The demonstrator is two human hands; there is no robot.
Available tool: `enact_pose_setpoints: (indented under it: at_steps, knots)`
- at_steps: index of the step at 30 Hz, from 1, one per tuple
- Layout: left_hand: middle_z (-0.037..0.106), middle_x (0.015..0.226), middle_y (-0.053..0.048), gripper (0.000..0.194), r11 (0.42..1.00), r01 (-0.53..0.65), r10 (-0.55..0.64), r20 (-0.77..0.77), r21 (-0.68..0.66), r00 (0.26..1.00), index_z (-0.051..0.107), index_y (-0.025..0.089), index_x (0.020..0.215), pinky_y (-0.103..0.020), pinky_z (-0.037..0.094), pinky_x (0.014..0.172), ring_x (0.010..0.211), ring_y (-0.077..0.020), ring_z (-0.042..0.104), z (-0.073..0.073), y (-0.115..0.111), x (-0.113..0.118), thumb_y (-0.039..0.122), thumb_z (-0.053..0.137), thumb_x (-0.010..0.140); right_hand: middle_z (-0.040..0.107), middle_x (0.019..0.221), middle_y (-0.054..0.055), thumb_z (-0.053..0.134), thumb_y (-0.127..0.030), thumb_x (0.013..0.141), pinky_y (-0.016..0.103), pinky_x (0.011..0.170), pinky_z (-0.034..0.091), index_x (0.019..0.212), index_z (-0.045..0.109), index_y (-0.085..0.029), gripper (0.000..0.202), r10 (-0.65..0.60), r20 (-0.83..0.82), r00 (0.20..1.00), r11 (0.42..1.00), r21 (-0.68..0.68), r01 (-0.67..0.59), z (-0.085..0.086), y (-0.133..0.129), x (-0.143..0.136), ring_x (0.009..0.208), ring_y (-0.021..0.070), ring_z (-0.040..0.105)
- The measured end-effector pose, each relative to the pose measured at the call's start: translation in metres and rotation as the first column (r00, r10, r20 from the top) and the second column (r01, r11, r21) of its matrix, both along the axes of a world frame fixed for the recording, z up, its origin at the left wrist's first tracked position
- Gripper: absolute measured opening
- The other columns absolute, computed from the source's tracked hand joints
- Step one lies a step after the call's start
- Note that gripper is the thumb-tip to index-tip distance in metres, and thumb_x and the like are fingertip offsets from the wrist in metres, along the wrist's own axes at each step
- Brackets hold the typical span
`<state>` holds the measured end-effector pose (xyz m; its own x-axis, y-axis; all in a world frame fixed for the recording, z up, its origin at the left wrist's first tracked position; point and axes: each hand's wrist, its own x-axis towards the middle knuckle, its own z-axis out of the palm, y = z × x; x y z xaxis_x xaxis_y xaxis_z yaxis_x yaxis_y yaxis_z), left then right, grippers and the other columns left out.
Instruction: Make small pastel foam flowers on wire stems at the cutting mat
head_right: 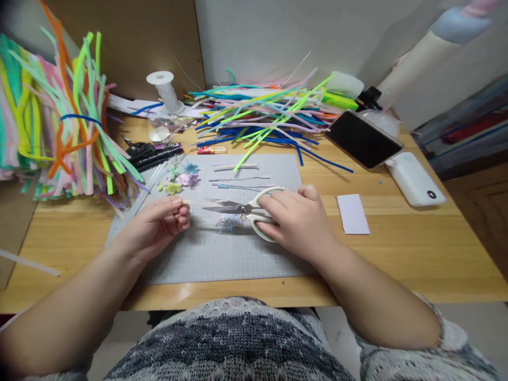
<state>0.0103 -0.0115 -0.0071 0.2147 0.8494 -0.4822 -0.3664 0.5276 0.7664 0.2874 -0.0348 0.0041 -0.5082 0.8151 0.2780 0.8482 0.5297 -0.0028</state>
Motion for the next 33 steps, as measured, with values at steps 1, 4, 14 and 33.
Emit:
enact_pose_setpoints:
  at_steps: [1,4,14,33]
  knots:
    - [0.055,0.061,0.002,0.017,1.000,0.008,-0.008,0.018,-0.009,1.000,0.060,0.013,0.065,-0.018,0.046,0.050,0.054,-0.0069,0.051,0.0000,-0.0002,-0.0002,0.020,0.076,0.065,0.073,0.091,0.005,0.053,-0.039,0.089,0.037,0.076,0.026,0.097,0.061,-0.021,0.021,0.000,-0.001,1.000,1.000,0.002,0.000,-0.0007,0.0001,0.0004,0.081,0.0210,0.062]
    - [0.054,0.060,0.002,0.016,0.999,0.021,-0.019,0.063,-0.040,0.998,0.059,0.013,0.063,-0.018,0.045,0.050,0.053,-0.0066,0.049,0.0006,-0.0002,-0.0008,0.018,0.074,0.066,0.072,0.091,0.006,0.052,-0.039,0.089,0.037,0.076,0.026,0.100,0.061,-0.021,0.023,-0.001,-0.003,1.000,1.000,0.007,0.001,-0.0030,0.0006,0.0016,0.082,0.0214,0.061]
    - [0.051,0.058,0.002,0.013,0.979,0.040,-0.009,0.154,-0.199,0.988,0.058,0.012,0.061,-0.019,0.045,0.047,0.050,-0.0063,0.048,0.0017,0.0001,-0.0004,0.014,0.069,0.069,0.072,0.093,0.007,0.053,-0.040,0.090,0.038,0.077,0.026,0.101,0.061,-0.021,0.023,-0.007,-0.015,1.000,0.998,0.063,0.007,-0.0042,0.0011,0.0025,0.083,0.0223,0.062]
    - [0.050,0.058,0.001,0.013,0.973,0.036,0.009,0.194,-0.229,0.981,0.057,0.010,0.062,-0.018,0.045,0.046,0.049,-0.0069,0.048,0.0058,0.0002,-0.0009,0.008,0.061,0.074,0.069,0.073,0.001,0.053,-0.040,0.092,0.035,0.072,0.025,0.094,0.062,-0.020,0.022,0.073,-0.030,0.997,0.994,0.079,-0.071,-0.0066,0.0026,0.0052,0.066,0.0171,0.060]
